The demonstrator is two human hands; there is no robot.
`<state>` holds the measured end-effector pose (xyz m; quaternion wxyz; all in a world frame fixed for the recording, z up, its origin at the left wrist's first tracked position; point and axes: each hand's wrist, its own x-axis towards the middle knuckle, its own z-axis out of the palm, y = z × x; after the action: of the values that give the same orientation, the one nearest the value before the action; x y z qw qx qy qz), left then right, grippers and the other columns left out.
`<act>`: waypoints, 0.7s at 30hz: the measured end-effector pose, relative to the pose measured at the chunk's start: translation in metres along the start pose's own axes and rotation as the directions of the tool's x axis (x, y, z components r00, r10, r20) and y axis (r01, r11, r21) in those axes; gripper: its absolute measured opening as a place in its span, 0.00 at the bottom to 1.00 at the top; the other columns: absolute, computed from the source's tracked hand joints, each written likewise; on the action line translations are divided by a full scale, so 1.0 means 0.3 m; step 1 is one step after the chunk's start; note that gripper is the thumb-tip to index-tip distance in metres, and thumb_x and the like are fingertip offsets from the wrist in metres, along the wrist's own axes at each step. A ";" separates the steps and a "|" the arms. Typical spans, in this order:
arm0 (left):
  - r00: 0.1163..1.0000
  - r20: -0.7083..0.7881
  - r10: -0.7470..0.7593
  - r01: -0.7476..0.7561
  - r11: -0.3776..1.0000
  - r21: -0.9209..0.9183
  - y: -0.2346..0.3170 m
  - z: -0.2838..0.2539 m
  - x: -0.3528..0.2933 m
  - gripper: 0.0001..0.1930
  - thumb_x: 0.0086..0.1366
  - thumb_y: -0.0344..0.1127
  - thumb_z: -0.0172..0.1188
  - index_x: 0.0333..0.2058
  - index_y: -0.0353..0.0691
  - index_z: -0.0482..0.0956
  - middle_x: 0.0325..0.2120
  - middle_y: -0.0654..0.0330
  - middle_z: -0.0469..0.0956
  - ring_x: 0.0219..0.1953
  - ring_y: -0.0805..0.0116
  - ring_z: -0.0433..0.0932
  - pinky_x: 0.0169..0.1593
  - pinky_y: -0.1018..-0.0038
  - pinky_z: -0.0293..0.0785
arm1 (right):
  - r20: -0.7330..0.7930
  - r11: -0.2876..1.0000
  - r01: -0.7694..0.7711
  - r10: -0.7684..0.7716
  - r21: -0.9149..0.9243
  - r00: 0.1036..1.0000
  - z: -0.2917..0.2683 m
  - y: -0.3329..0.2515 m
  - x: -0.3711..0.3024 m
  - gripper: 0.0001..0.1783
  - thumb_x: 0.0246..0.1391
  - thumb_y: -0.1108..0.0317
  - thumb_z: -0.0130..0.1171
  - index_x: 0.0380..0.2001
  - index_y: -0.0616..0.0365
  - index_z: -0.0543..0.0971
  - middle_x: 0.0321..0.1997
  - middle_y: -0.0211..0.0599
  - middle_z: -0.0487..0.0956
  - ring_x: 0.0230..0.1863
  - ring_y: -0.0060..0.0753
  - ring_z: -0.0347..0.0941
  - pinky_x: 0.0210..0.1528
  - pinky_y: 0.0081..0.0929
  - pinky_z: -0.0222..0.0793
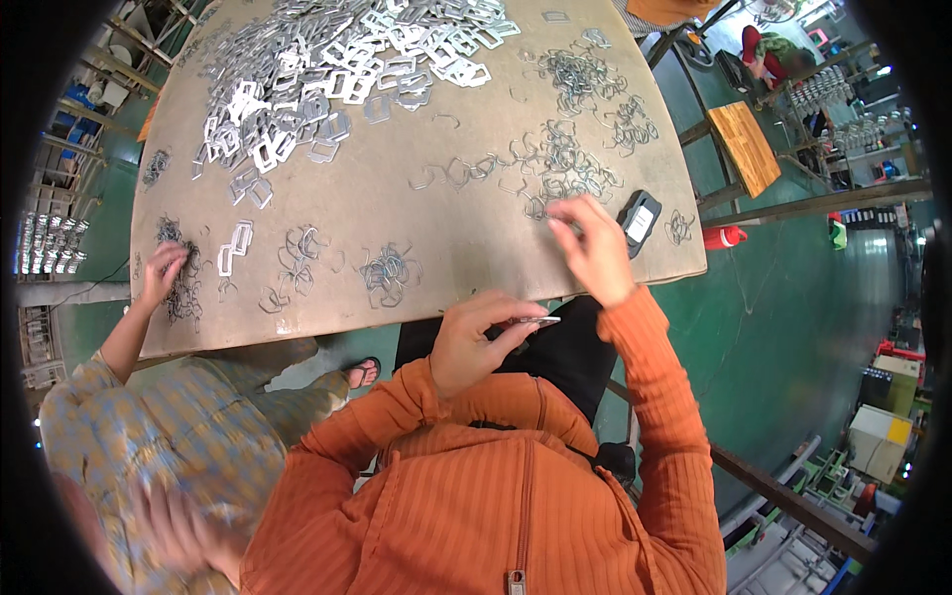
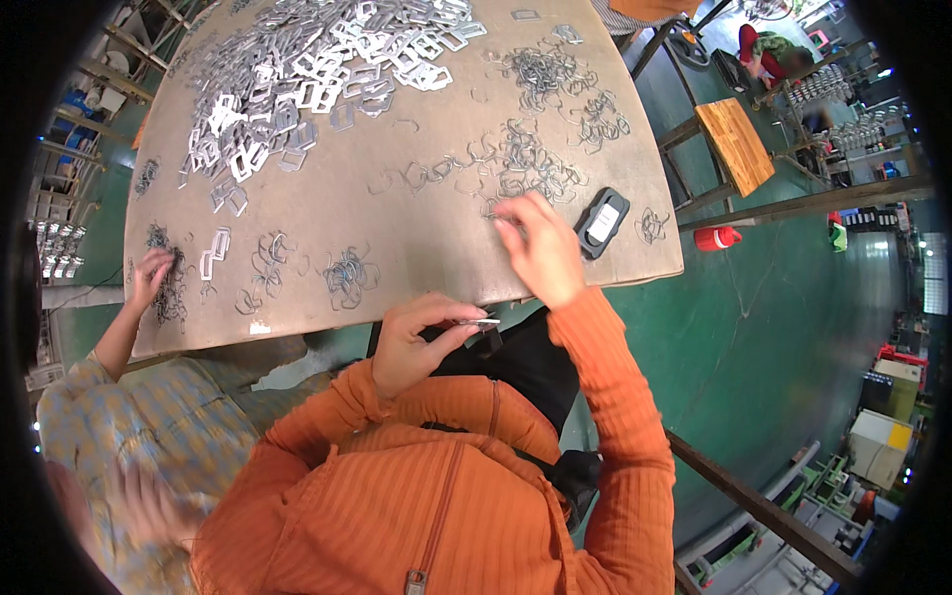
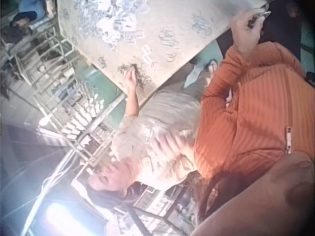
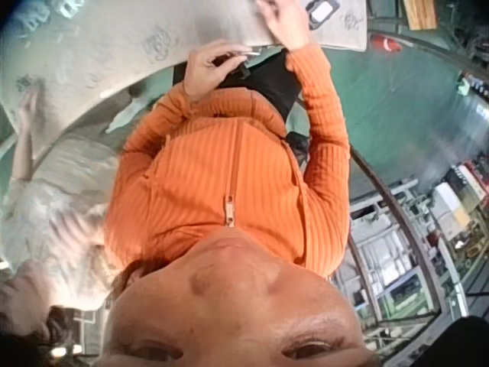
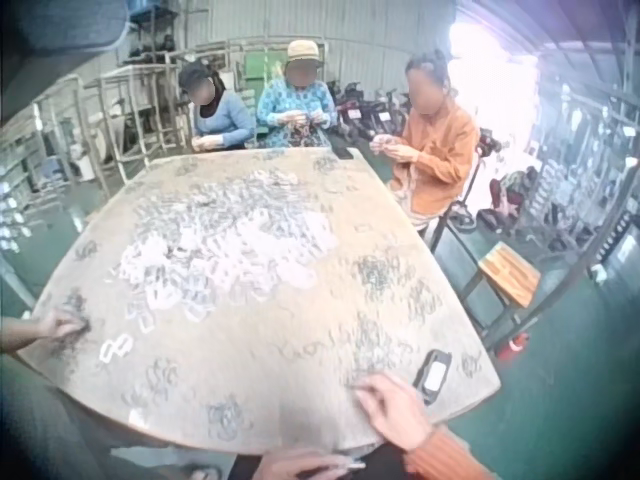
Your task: The person picks up metal plates and clips from a table and joins them together. They then hook the assembled units onto a hanging chain rack.
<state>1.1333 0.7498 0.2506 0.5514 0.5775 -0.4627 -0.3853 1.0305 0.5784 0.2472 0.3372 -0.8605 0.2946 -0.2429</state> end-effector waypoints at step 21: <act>0.999 -0.028 0.038 -0.036 0.996 0.084 -0.047 -0.014 -0.047 0.10 0.54 0.23 0.59 0.36 0.37 0.79 0.27 0.58 0.76 0.28 0.71 0.74 0.34 0.78 0.69 | 0.427 0.999 -0.013 0.026 -0.035 0.904 0.205 0.053 0.327 0.06 0.43 0.74 0.60 0.28 0.58 0.79 0.30 0.38 0.76 0.31 0.34 0.74 0.35 0.29 0.69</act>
<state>1.1349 0.7640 0.2361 0.5406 0.5968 -0.4808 -0.3470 1.1326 0.5299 0.2168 0.3825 -0.8950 0.2260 -0.0404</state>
